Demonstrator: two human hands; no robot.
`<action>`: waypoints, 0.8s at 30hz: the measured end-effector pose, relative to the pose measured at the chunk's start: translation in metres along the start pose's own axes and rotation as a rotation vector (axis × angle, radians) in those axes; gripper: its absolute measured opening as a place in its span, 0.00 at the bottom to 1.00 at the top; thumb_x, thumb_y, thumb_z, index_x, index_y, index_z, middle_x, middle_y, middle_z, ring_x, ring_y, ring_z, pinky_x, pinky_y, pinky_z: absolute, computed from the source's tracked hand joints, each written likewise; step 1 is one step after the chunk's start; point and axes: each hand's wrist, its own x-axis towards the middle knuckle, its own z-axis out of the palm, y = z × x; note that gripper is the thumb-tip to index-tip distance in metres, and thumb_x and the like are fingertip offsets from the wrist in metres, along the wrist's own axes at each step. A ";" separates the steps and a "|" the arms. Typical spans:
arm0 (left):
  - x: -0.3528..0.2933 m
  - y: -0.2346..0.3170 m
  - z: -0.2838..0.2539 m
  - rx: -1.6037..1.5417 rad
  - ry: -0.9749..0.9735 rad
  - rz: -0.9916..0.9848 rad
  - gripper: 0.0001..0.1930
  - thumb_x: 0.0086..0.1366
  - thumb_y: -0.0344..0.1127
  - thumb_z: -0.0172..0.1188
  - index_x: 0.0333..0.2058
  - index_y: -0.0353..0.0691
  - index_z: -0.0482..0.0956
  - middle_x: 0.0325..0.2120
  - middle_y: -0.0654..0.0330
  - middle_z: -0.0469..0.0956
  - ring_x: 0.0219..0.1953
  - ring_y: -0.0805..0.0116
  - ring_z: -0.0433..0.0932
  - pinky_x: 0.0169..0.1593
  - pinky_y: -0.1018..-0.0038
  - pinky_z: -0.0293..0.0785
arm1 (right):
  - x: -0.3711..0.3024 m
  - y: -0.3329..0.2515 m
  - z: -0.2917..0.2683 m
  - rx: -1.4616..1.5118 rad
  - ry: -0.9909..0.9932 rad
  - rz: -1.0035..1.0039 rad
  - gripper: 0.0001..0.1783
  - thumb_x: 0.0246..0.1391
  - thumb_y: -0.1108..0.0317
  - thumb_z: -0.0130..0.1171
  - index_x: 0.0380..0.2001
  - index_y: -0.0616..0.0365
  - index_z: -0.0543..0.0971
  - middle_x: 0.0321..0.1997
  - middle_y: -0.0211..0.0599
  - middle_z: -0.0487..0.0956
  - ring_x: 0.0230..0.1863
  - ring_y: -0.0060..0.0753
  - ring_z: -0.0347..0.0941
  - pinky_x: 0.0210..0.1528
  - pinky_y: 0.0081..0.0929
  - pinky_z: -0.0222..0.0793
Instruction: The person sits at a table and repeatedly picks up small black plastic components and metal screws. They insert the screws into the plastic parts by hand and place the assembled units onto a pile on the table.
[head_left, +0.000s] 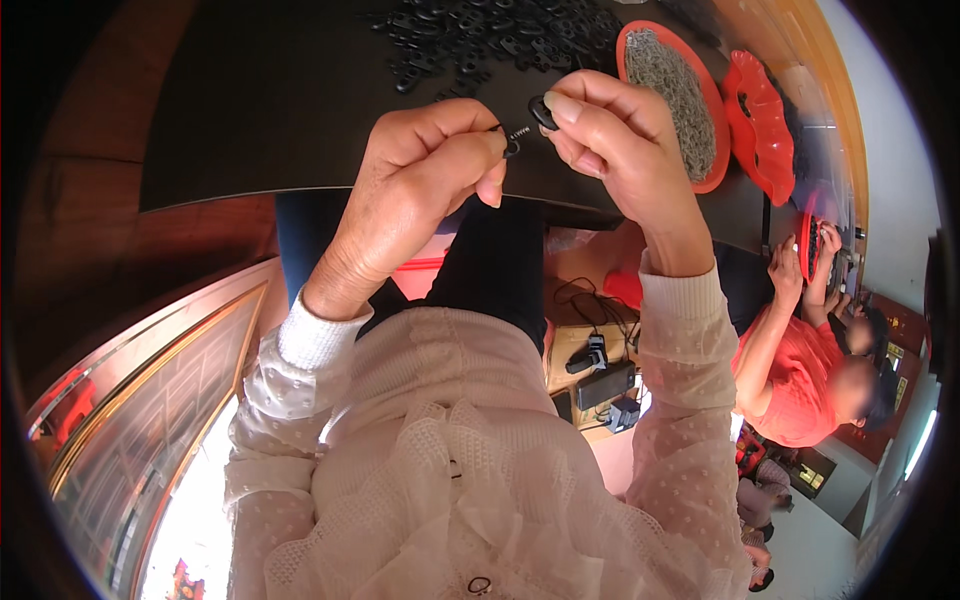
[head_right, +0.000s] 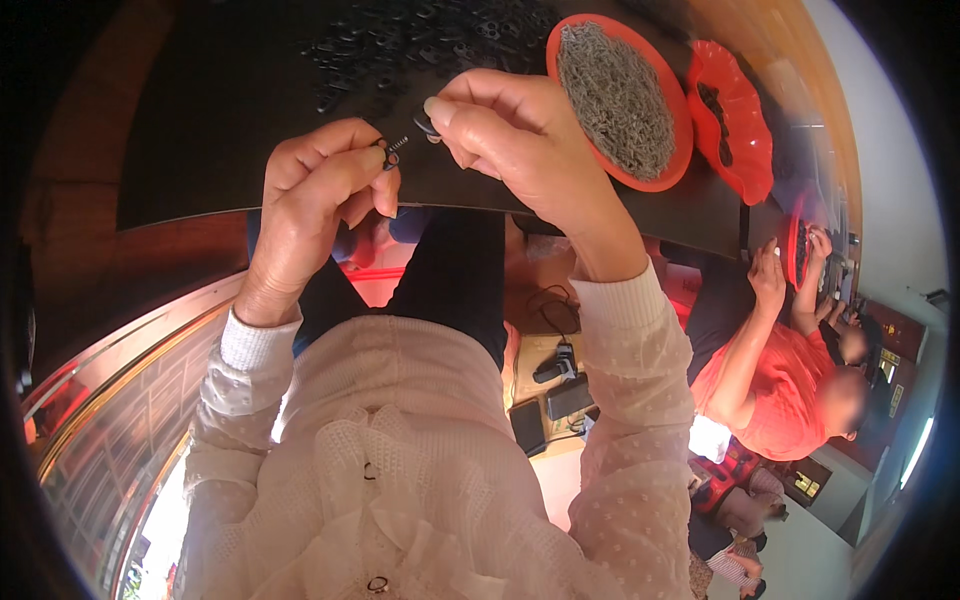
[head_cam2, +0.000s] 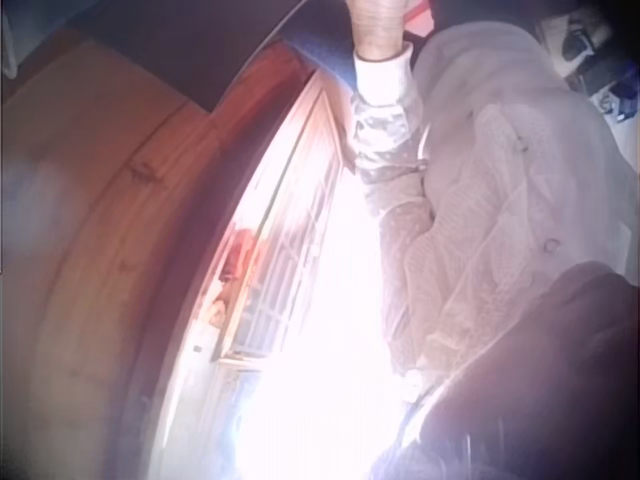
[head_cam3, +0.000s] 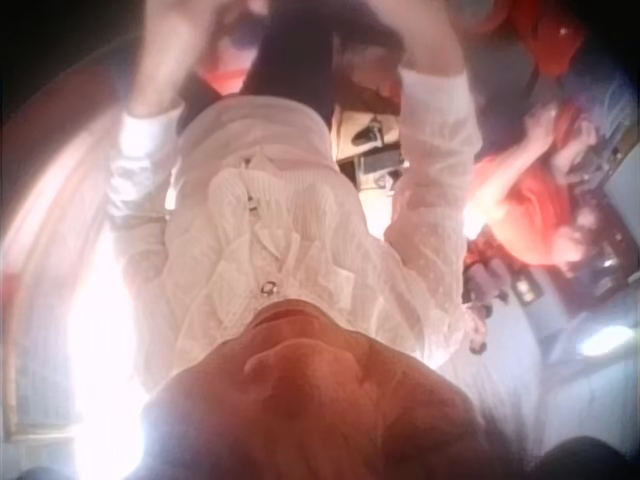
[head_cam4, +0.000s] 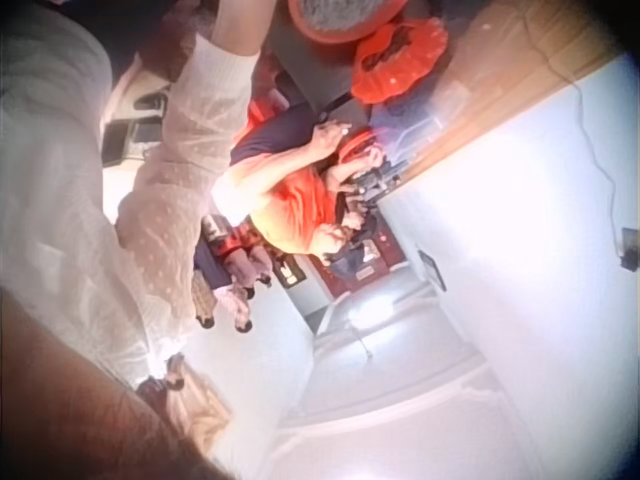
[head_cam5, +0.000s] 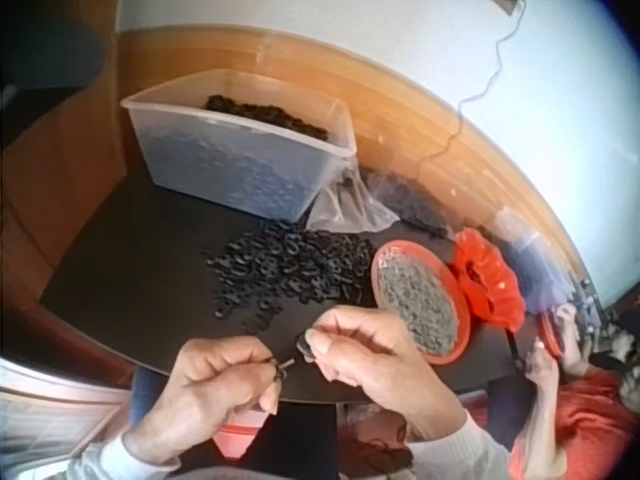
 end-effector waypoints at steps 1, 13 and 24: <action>0.001 0.000 -0.001 0.009 -0.002 -0.006 0.08 0.62 0.28 0.50 0.26 0.34 0.75 0.17 0.67 0.72 0.17 0.87 0.57 0.21 0.84 0.51 | -0.001 -0.001 0.000 -0.006 0.004 0.007 0.10 0.57 0.64 0.56 0.27 0.60 0.77 0.18 0.20 0.67 0.20 0.09 0.55 0.21 0.13 0.47; 0.001 0.003 0.003 0.049 0.015 -0.018 0.08 0.61 0.29 0.50 0.25 0.33 0.75 0.16 0.67 0.72 0.17 0.86 0.59 0.21 0.84 0.52 | -0.007 -0.005 0.004 -0.139 0.014 -0.015 0.11 0.56 0.64 0.57 0.26 0.60 0.78 0.18 0.21 0.69 0.19 0.09 0.57 0.21 0.14 0.50; 0.001 -0.003 0.001 0.052 -0.015 -0.024 0.10 0.63 0.32 0.50 0.25 0.36 0.75 0.18 0.65 0.73 0.18 0.85 0.60 0.22 0.84 0.53 | -0.010 -0.004 0.010 -0.356 -0.027 -0.180 0.12 0.57 0.64 0.56 0.26 0.63 0.77 0.16 0.21 0.67 0.18 0.10 0.57 0.19 0.17 0.50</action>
